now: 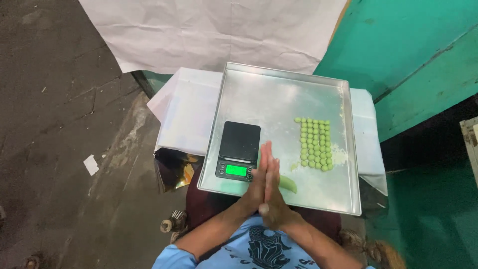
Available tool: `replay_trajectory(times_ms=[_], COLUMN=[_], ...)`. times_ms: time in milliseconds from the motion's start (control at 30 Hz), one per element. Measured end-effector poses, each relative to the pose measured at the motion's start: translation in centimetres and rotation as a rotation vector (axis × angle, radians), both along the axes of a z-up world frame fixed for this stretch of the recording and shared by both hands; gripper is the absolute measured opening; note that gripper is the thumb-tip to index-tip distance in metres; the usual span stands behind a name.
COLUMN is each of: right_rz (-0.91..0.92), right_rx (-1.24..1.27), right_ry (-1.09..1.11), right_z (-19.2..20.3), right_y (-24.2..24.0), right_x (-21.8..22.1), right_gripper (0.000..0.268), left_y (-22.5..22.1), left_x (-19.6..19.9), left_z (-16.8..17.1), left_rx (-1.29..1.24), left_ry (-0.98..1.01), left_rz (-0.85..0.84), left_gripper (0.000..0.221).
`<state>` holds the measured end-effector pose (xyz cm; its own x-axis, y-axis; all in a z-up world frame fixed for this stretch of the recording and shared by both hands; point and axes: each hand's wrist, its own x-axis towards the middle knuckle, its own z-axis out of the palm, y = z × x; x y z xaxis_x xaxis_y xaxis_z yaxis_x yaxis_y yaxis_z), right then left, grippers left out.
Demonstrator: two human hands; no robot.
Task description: Portioning green dough using a digital scale and rolling it into small uniform balls.
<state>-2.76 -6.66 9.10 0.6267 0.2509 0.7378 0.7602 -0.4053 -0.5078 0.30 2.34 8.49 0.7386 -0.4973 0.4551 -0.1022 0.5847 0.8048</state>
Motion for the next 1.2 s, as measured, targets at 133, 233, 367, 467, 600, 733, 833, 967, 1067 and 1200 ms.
replay_trajectory(times_ms=[133,233,367,467,600,733,833,967,1067,1200], right_rz=[0.098,-0.039,-0.187,0.078,0.153,-0.143,-0.14,0.09,0.159,-0.208], right_rx=[0.111,0.003,0.011,0.071,0.262,0.108,0.122,0.152,0.235,0.098], right_ry=[0.133,-0.092,-0.083,-0.044,-0.153,-0.08,-0.064,-0.063,-0.102,-0.142], right_z=[1.9,-1.9,-5.8,2.9,-0.3,-4.6,-1.0,6.0,-7.4,-2.7], right_y=[-1.0,-3.5,-2.8,0.9,-1.0,-3.6,-1.8,0.3,-2.0,-3.6], right_x=[0.6,3.1,2.8,0.6,1.5,3.1,1.9,-1.6,2.5,3.0], right_gripper=[0.091,0.08,0.082,0.073,0.075,0.09,0.092,0.072,0.089,0.098], left_y=[-2.1,-2.8,-1.8,-3.0,-3.1,-3.2,-2.1,-3.0,-4.0,-4.1], left_x=[-1.0,-1.5,-0.1,5.8,0.6,-1.5,0.0,1.7,-0.2,-1.6], left_z=[-4.2,-5.1,-2.5,-18.9,-8.0,-3.7,-2.0,-6.7,-7.3,-4.9], left_rx=[0.127,0.035,-0.103,0.023,0.044,-0.048,-0.057,0.04,0.055,0.058], left_ry=[-0.121,-0.133,-0.017,-0.297,-0.18,-0.032,0.011,-0.009,-0.002,0.001], left_rz=[0.11,0.096,0.065,0.066,0.09,0.079,0.063,0.124,0.115,0.11], left_gripper=[0.075,0.081,0.1,0.167,0.114,0.089,0.093,0.077,0.083,0.092])
